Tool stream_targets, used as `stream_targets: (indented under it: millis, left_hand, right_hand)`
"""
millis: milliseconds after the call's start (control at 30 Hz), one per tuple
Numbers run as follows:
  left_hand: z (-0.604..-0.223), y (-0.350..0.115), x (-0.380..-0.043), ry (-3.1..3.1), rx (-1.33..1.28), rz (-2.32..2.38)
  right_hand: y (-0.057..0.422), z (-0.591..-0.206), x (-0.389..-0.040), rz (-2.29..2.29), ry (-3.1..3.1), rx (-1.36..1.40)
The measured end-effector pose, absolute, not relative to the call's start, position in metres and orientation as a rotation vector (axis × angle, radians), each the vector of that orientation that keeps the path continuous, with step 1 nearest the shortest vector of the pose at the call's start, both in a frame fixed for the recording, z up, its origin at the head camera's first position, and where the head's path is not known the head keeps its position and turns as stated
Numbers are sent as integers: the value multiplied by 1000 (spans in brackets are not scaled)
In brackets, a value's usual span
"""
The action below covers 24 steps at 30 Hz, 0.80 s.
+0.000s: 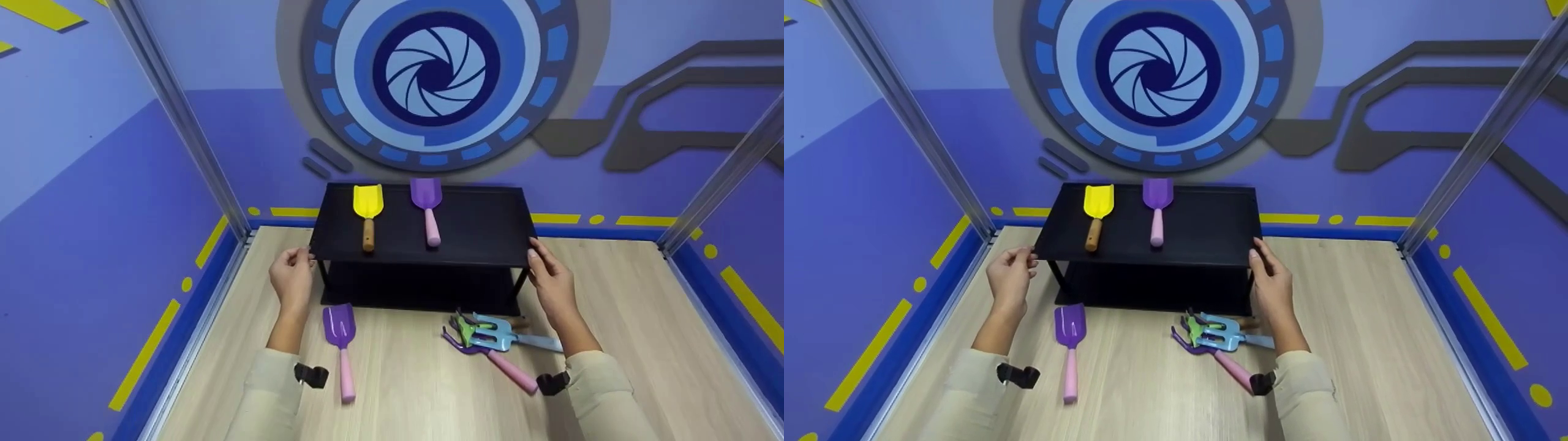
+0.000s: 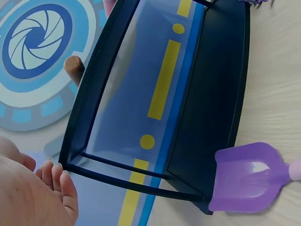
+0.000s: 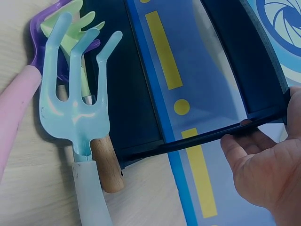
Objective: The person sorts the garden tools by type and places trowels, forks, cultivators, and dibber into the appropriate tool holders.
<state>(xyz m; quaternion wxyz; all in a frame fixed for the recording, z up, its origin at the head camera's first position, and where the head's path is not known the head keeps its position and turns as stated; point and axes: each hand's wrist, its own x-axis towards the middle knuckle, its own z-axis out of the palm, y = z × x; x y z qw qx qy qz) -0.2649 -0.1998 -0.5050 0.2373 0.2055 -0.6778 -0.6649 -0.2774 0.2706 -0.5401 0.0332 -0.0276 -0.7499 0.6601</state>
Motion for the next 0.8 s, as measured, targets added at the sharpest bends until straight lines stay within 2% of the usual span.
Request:
stream_targets:
  millis: [300, 800]
  left_hand:
    - [-523, -202, -260, -1880, 545, -1802]
    - [-558, -202, -239, -2554, 495, -1746]
  right_hand:
    - [271, -540, -278, 2014, -2313, -88]
    - [271, -540, -278, 1995, -2338, -95]
